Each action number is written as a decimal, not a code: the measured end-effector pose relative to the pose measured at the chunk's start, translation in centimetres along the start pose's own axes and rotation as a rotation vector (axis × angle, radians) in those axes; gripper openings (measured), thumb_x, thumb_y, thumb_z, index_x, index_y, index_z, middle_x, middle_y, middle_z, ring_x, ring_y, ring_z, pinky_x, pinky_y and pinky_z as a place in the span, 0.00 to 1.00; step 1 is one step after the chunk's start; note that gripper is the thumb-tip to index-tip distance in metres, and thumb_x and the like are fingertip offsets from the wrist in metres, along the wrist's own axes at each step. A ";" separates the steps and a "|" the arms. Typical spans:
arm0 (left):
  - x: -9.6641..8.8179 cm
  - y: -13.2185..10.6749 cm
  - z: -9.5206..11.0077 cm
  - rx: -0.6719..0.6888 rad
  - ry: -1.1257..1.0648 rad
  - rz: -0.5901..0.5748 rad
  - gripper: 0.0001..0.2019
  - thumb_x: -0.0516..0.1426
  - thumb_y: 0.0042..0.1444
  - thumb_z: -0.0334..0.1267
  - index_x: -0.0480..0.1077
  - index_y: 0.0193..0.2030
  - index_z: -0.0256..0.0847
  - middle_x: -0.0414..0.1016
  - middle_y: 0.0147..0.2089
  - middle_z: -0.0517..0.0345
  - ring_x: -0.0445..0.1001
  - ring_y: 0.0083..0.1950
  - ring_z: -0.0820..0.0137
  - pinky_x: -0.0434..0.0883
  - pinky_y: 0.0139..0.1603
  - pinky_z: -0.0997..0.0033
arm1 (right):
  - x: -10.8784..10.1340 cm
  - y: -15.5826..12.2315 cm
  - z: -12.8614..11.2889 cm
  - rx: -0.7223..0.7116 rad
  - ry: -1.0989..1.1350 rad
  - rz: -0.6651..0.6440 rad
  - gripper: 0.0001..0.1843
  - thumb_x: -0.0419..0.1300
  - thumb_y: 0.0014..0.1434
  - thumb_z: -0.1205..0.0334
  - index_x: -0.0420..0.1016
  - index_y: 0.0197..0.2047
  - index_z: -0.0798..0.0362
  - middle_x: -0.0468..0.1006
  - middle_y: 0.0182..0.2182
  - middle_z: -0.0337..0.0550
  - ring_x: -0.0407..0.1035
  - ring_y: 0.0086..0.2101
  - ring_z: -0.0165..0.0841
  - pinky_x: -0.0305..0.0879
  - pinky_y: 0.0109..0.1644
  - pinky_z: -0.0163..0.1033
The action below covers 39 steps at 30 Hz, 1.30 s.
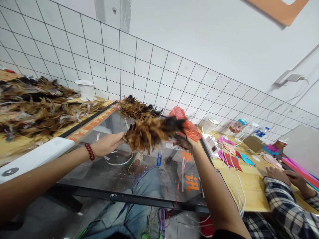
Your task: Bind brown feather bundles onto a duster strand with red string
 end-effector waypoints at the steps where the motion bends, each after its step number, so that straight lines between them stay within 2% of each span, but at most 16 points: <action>1: 0.4 0.1 -0.3 -0.079 -0.174 0.020 0.08 0.61 0.50 0.37 0.65 0.29 0.40 0.65 0.26 0.57 0.61 0.24 0.73 0.56 0.23 0.78 | 0.2 -0.8 0.7 0.060 0.013 -0.052 0.07 0.67 0.38 0.62 0.75 0.17 0.54 0.61 0.09 0.32 0.52 0.13 0.24 0.49 0.17 0.33; 3: 1.4 0.6 -0.6 -0.236 -0.538 0.057 0.13 0.61 0.50 0.41 0.60 0.28 0.39 0.61 0.24 0.61 0.54 0.20 0.78 0.50 0.18 0.81 | 0.8 -2.3 1.6 0.178 0.034 -0.169 0.09 0.64 0.42 0.57 0.77 0.20 0.54 0.59 0.09 0.31 0.48 0.13 0.23 0.43 0.17 0.32; 4: 1.9 0.9 -0.6 -0.299 -0.688 0.079 0.15 0.62 0.50 0.41 0.58 0.28 0.40 0.60 0.23 0.63 0.51 0.18 0.80 0.47 0.17 0.83 | 1.1 -3.0 1.9 0.219 0.060 -0.185 0.11 0.63 0.43 0.55 0.78 0.22 0.55 0.58 0.10 0.31 0.46 0.13 0.23 0.42 0.17 0.32; 7: 2.5 1.8 -0.4 -0.369 -0.925 0.173 0.17 0.63 0.48 0.38 0.56 0.27 0.39 0.58 0.22 0.66 0.49 0.17 0.84 0.44 0.16 0.86 | 1.5 -4.3 2.2 0.214 0.140 -0.091 0.14 0.62 0.43 0.51 0.77 0.23 0.55 0.61 0.12 0.32 0.46 0.16 0.23 0.42 0.20 0.32; 11: 2.8 2.4 -0.7 -0.377 -0.966 0.276 0.18 0.65 0.49 0.38 0.56 0.27 0.38 0.59 0.21 0.66 0.50 0.16 0.85 0.45 0.14 0.87 | 2.1 -5.5 2.4 0.164 0.181 0.033 0.18 0.61 0.43 0.46 0.77 0.23 0.55 0.64 0.14 0.35 0.49 0.17 0.25 0.45 0.22 0.33; 14: 2.8 2.4 -1.3 -0.375 -0.953 0.366 0.17 0.63 0.52 0.39 0.58 0.27 0.37 0.57 0.20 0.67 0.49 0.15 0.86 0.45 0.14 0.88 | 2.5 -6.9 2.1 0.150 0.223 0.070 0.19 0.62 0.44 0.45 0.78 0.25 0.54 0.63 0.13 0.35 0.53 0.18 0.27 0.47 0.22 0.34; 16: 2.5 2.3 -1.8 -0.376 -1.004 0.408 0.13 0.60 0.56 0.39 0.60 0.28 0.36 0.56 0.19 0.68 0.47 0.15 0.85 0.45 0.13 0.88 | 2.8 -7.9 1.7 0.122 0.267 0.089 0.18 0.63 0.45 0.46 0.78 0.26 0.54 0.67 0.15 0.37 0.57 0.20 0.29 0.51 0.24 0.34; 20: 1.5 1.9 -2.5 -0.401 -1.165 0.373 0.11 0.54 0.62 0.39 0.65 0.32 0.34 0.53 0.19 0.68 0.46 0.14 0.84 0.45 0.12 0.86 | 3.2 -9.2 1.7 0.072 0.337 0.156 0.15 0.64 0.45 0.48 0.79 0.25 0.53 0.74 0.22 0.41 0.63 0.24 0.31 0.57 0.28 0.36; 24: 0.6 1.5 -2.8 -0.385 -1.223 0.384 0.12 0.54 0.62 0.40 0.66 0.32 0.34 0.51 0.19 0.68 0.45 0.14 0.84 0.44 0.12 0.85 | 4.0 -9.4 2.3 0.103 0.301 0.178 0.18 0.64 0.45 0.45 0.79 0.26 0.53 0.70 0.18 0.40 0.63 0.23 0.32 0.56 0.26 0.36; 29: 0.4 1.6 -3.1 -0.396 -1.267 0.403 0.14 0.52 0.63 0.41 0.66 0.31 0.33 0.51 0.19 0.68 0.47 0.14 0.84 0.44 0.12 0.84 | 4.5 -9.5 2.5 0.131 0.255 0.174 0.21 0.62 0.46 0.42 0.79 0.27 0.53 0.67 0.15 0.39 0.62 0.21 0.32 0.56 0.25 0.36; 31: 0.4 1.8 -3.3 -0.397 -1.275 0.422 0.14 0.51 0.64 0.41 0.66 0.31 0.32 0.51 0.19 0.68 0.47 0.14 0.84 0.44 0.13 0.85 | 4.8 -10.0 2.2 0.117 0.258 0.139 0.20 0.62 0.47 0.42 0.79 0.27 0.53 0.69 0.16 0.40 0.63 0.22 0.32 0.58 0.26 0.36; 33: 0.3 1.9 -3.7 -0.401 -1.265 0.463 0.15 0.51 0.64 0.42 0.65 0.31 0.33 0.51 0.19 0.69 0.47 0.14 0.84 0.44 0.13 0.85 | 5.4 -11.3 1.3 0.061 0.254 0.044 0.19 0.62 0.48 0.44 0.78 0.26 0.53 0.72 0.19 0.41 0.65 0.23 0.32 0.60 0.28 0.36; 37: 0.1 2.1 -4.4 -0.393 -1.254 0.591 0.15 0.54 0.62 0.43 0.63 0.29 0.34 0.51 0.18 0.70 0.47 0.14 0.84 0.44 0.13 0.85 | 7.4 -15.3 -2.6 -0.206 0.083 -0.290 0.18 0.56 0.60 0.51 0.80 0.29 0.54 0.76 0.23 0.42 0.68 0.25 0.31 0.61 0.32 0.35; 39: 0.2 2.1 -4.4 -0.407 -1.271 0.614 0.15 0.53 0.63 0.42 0.63 0.29 0.35 0.50 0.17 0.70 0.46 0.13 0.84 0.44 0.12 0.85 | 7.9 -16.4 -4.9 -0.335 -0.040 -0.492 0.17 0.53 0.64 0.54 0.81 0.34 0.52 0.77 0.25 0.42 0.69 0.27 0.30 0.61 0.35 0.35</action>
Point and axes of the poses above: each hand's wrist, its own y-axis towards the middle knuckle, its own x-axis out of the palm, z = x × y, the point moved 3 cm from there along y, towards the middle knuckle
